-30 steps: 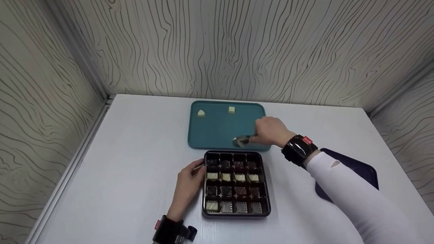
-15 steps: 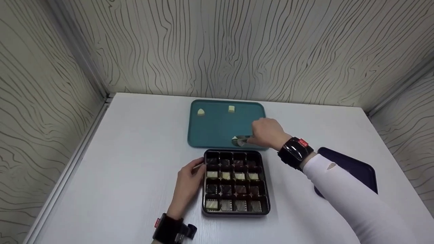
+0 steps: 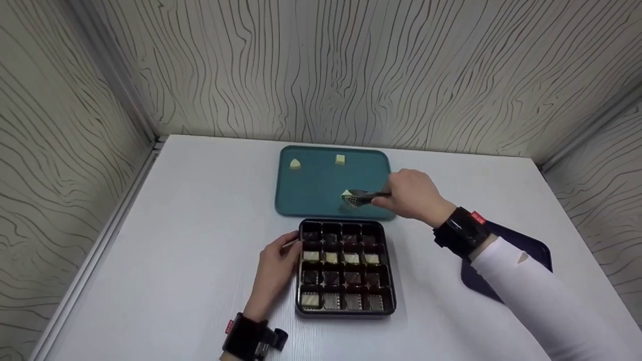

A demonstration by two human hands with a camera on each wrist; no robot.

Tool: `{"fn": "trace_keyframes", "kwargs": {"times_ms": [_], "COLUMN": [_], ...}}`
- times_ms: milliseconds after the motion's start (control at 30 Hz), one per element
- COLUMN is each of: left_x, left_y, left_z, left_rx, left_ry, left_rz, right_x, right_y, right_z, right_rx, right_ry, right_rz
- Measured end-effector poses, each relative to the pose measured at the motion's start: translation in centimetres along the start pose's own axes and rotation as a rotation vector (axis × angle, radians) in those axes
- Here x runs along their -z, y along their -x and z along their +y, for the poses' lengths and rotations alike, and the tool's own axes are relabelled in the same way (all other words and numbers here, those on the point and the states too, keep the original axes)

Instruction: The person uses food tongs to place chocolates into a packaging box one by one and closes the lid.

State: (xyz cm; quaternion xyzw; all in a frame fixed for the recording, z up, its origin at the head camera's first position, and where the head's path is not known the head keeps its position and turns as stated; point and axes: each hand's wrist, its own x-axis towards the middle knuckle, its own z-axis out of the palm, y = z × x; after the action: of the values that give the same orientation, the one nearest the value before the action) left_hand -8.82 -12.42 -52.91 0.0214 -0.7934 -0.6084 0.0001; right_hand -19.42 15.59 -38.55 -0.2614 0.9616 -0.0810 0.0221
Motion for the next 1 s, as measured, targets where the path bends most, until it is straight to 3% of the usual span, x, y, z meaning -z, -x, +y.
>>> {"fn": "trace_keyframes", "kwargs": {"times_ms": [200, 367, 500, 700, 1000], "left_x": [0.4, 0.6, 0.6, 0.3, -0.2], "left_y": [0.1, -0.1, -0.3, -0.2, 0.0], "left_z": [-0.1, -0.2, -0.2, -0.2, -0.1], "left_rx": [0.0, -0.006, 0.006, 0.022, 0.007], "left_ry": [-0.034, -0.052, -0.048, -0.034, -0.023], "left_rz": [0.02, 0.033, 0.034, 0.026, 0.014], "right_x": [1.9, 1.9, 1.5, 0.7, 0.3], "right_y": [3.9, 7.3, 9.1, 9.9, 9.6], "right_z": [-2.9, -5.7, -7.3, -8.5, -9.0], "right_rx": [0.124, 0.295, 0.375, 0.411, 0.431], "right_ry": [0.023, 0.061, 0.095, 0.149, 0.201], "right_rz": [0.019, 0.025, -0.018, -0.085, -0.095]}}
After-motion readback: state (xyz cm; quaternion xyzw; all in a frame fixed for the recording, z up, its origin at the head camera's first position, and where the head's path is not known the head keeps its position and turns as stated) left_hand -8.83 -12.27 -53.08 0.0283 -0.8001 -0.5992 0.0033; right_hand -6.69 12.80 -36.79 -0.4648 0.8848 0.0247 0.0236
